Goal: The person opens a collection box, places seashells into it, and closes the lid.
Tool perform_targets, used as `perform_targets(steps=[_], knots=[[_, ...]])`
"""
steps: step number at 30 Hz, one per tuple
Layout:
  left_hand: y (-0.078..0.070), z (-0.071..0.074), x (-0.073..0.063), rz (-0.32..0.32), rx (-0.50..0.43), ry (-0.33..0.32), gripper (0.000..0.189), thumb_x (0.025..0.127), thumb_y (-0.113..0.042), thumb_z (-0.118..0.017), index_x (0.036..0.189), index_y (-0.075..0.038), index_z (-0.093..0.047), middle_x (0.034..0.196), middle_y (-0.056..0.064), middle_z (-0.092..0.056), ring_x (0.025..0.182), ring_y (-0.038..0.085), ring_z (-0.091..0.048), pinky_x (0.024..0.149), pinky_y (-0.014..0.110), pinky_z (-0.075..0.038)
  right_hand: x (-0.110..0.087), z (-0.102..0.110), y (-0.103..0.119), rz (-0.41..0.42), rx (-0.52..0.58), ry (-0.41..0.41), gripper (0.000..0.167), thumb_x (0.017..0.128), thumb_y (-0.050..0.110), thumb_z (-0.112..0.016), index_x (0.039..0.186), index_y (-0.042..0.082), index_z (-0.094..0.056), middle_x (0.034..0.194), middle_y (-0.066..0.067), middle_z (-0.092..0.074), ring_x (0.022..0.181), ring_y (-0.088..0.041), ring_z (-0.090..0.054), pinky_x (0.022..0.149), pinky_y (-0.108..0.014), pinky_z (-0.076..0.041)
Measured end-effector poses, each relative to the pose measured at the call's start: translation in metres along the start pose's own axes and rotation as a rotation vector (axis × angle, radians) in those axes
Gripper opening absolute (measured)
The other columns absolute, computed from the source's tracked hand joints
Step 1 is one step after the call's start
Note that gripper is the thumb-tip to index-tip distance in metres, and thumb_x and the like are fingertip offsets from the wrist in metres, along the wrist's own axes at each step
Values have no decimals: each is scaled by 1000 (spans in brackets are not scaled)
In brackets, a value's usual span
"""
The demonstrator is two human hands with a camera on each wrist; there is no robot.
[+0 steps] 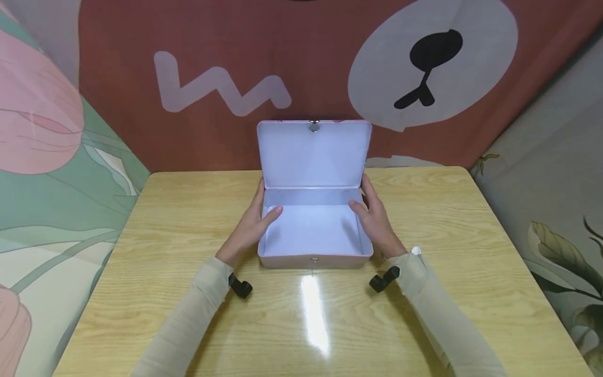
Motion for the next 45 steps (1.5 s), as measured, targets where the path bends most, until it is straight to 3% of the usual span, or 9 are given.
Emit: perform_targets(steps=[9,18,28,38,45], knots=[[1,-3,0,-25,9,-1,96,109,-34,-59,171,-25,15,181,-6,13,170,27,4,138,60,-5,0,-4,-5,-77,-26,26,78,112,17,-49,172,38,-3,182,10,-6,168,-33,-17,136,-61,-21],[9,-7,1,29,13,23,96,109,-40,-58,171,-29,14,182,0,11,170,28,4,138,60,-6,-1,-4,-3,-69,-12,20,76,111,10,-48,174,22,-7,182,-6,-10,169,-29,-11,138,-53,-14],[12,-8,-3,50,18,22,96,108,-50,-58,171,-33,12,183,4,7,170,28,1,137,61,-8,-3,-5,-12,-136,-54,38,77,112,15,-47,174,24,-3,183,-1,-6,170,-29,-10,138,-56,-14],[13,-8,-4,30,27,13,94,109,-39,-59,171,-32,10,183,4,5,170,29,-2,137,60,-10,-4,-9,-19,-217,-6,58,76,112,19,-46,174,28,-1,183,1,-4,170,-26,-6,138,-56,-11],[18,-8,-5,78,38,14,96,109,-45,-59,172,-24,9,183,6,5,170,30,-1,137,60,-10,-4,-11,-22,-250,-22,67,74,113,25,-46,174,28,-4,183,-1,-7,170,-29,-10,137,-59,-14]])
Point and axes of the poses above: each hand's wrist, its own x-axis towards the middle knuckle, its own z-axis out of the back of the hand, y = z × x, the point moved 8 cm from there along x, towards the middle knuckle
